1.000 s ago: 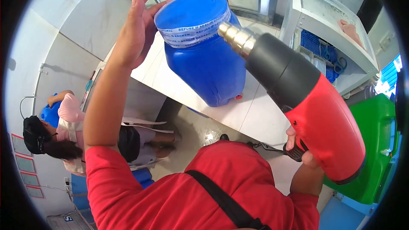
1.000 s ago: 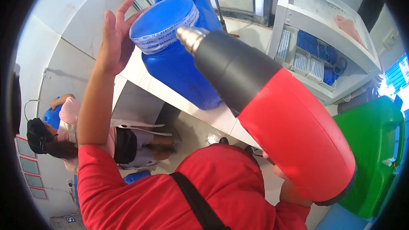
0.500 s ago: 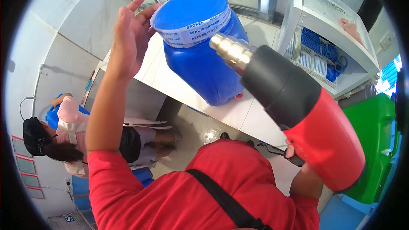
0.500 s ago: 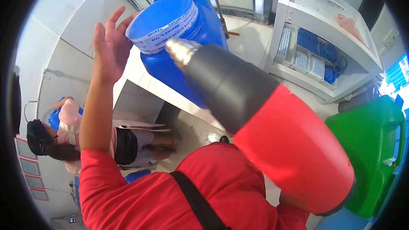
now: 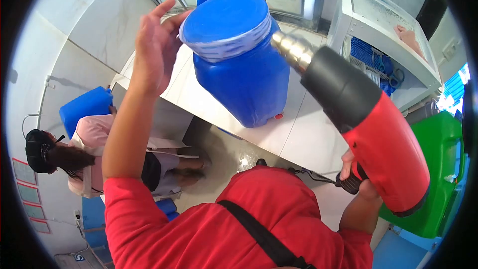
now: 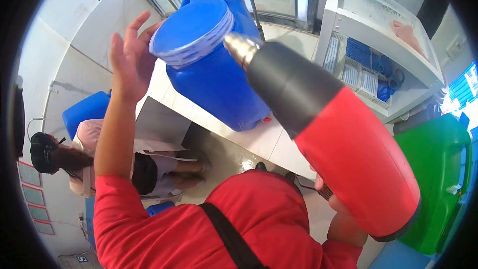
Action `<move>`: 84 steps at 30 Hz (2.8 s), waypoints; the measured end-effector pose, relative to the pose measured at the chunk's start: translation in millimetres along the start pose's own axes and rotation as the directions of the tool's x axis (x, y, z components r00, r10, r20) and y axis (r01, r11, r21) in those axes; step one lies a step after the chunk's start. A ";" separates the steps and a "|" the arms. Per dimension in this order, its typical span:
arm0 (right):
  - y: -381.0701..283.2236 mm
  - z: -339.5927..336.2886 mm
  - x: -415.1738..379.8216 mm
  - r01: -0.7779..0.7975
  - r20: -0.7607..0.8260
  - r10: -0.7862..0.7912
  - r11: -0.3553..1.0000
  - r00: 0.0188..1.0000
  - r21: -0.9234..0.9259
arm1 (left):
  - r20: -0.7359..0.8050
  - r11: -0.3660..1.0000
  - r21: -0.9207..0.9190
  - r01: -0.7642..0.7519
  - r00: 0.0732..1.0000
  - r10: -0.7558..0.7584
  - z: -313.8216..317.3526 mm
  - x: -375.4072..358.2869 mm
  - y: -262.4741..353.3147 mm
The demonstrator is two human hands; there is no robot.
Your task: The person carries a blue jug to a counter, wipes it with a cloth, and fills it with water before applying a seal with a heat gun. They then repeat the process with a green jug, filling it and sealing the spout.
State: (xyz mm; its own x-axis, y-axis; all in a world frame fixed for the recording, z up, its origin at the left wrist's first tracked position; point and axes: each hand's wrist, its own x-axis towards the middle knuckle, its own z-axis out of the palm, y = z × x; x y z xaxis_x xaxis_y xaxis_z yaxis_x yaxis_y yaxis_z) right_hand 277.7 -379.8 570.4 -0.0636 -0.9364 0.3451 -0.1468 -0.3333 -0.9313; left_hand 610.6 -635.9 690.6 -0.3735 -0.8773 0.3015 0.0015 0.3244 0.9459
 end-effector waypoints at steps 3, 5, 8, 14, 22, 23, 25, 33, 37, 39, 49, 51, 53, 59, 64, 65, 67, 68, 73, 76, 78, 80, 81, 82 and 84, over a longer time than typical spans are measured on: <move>2.2 -1.1 1.1 0.010 -0.003 -0.010 1.000 1.000 0.004 | -0.017 0.997 -0.037 -0.075 0.997 0.074 -5.5 -6.3 -3.0; 2.8 3.8 3.1 0.016 0.003 -0.016 1.000 1.000 -0.007 | -0.039 0.997 -0.046 -0.066 0.997 0.065 2.1 -1.1 -4.5; 2.0 5.4 2.5 0.024 0.008 -0.024 1.000 1.000 -0.018 | -0.029 0.997 -0.043 -0.057 0.998 0.056 6.1 -0.9 -2.6; 1.5 9.9 4.6 0.033 0.021 -0.033 0.999 0.999 -0.009 | -0.002 0.996 -0.079 -0.038 0.999 0.038 9.4 2.9 -8.6; 4.3 0.6 -3.2 0.039 0.006 -0.039 0.999 0.999 0.025 | 0.030 0.996 -0.056 -0.072 0.997 0.074 -13.1 -11.6 -5.3; 5.4 3.4 -1.9 0.040 0.007 -0.040 0.999 0.999 0.021 | 0.009 0.995 -0.051 -0.087 0.996 0.088 -10.3 -11.1 -5.5; 6.1 7.5 -0.4 0.047 0.015 -0.047 0.999 0.999 0.013 | -0.012 0.994 -0.042 -0.102 0.995 0.102 -2.1 -9.4 -5.5; 4.1 12.8 1.8 0.057 0.025 -0.058 0.998 0.998 0.032 | -0.005 0.997 -0.017 -0.072 0.997 0.072 8.9 -9.5 -5.1; 5.2 11.1 -0.7 0.074 0.022 -0.075 0.997 0.997 0.036 | 0.025 0.996 -0.077 -0.040 0.999 0.042 8.7 -10.7 -6.5; 7.9 10.7 -1.9 0.080 0.021 -0.081 0.996 0.996 0.045 | -0.023 0.999 0.020 -0.031 0.999 0.031 -5.5 -14.6 -7.9; 10.9 8.8 -3.9 0.105 0.035 -0.107 0.992 0.994 0.072 | -0.050 0.998 0.001 -0.061 0.997 0.061 -7.1 -22.3 -4.6; 11.6 9.7 -1.8 0.115 0.039 -0.118 0.990 0.992 0.076 | -0.040 0.998 0.054 -0.019 0.999 0.021 -7.0 -19.8 -4.7; 10.0 9.7 -0.5 0.126 0.044 -0.130 0.988 0.991 0.085 | -0.041 0.996 0.086 -0.018 0.999 0.022 -2.6 -14.7 -4.4; 9.8 2.8 6.0 0.200 0.077 -0.221 0.956 0.972 0.214 | 0.062 0.880 0.471 -0.053 0.998 0.027 -13.5 19.3 14.6; 35.1 -7.2 -6.8 0.233 0.175 -0.264 0.956 0.948 0.181 | 0.216 0.544 0.814 -0.204 0.975 0.041 33.9 58.8 45.7; 30.9 -6.3 -5.0 0.241 0.184 -0.269 0.957 0.945 0.161 | 0.213 0.541 0.816 -0.202 0.976 0.043 49.4 62.3 63.7; 8.1 -1.8 6.8 0.199 0.043 -0.208 0.967 0.977 0.159 | 0.430 0.660 0.727 -0.191 0.875 -0.221 76.2 67.2 91.6; 4.1 -1.8 9.3 0.186 -0.003 -0.188 0.969 0.982 0.162 | 0.496 0.695 0.699 -0.170 0.815 -0.299 86.8 68.2 96.6; 22.3 -28.3 -9.1 0.080 -0.051 -0.070 0.971 0.996 0.224 | 0.725 0.761 0.457 -0.460 0.688 -0.019 73.0 62.7 59.1; 25.6 -32.5 -10.0 0.157 -0.075 -0.146 0.973 0.986 0.168 | 0.751 0.742 0.468 -0.480 0.658 -0.048 51.5 64.6 61.4; 33.4 -45.5 -14.5 0.133 -0.045 -0.127 0.975 0.991 0.178 | 0.804 0.212 0.594 -0.776 0.583 -0.115 28.4 70.0 52.3; 40.4 -49.5 -12.6 0.120 -0.023 -0.117 0.975 0.993 0.187 | 0.749 0.249 0.653 -0.715 0.658 -0.076 42.6 50.3 48.3; 42.1 -46.0 -9.9 0.108 -0.066 -0.093 0.958 0.993 0.266 | 0.597 0.156 0.801 -0.577 0.788 -0.148 54.4 43.2 52.8; 43.1 -42.3 -8.0 0.094 -0.103 -0.062 0.934 0.993 0.343 | 0.413 0.051 0.910 -0.411 0.888 -0.201 67.9 36.8 58.0; 44.2 -37.3 -3.5 0.064 -0.079 -0.036 0.920 0.996 0.386 | 0.215 -0.048 0.971 -0.235 0.940 -0.265 88.4 30.0 66.8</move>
State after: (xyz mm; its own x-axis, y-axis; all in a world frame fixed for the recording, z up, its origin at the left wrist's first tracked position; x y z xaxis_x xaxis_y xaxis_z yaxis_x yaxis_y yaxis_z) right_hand 234.6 -387.1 532.4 -0.1362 -0.9121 0.3868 0.2416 -0.4092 -0.8799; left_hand 517.5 -609.2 752.3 -0.5509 -0.8345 0.0071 -0.8126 0.5344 -0.2326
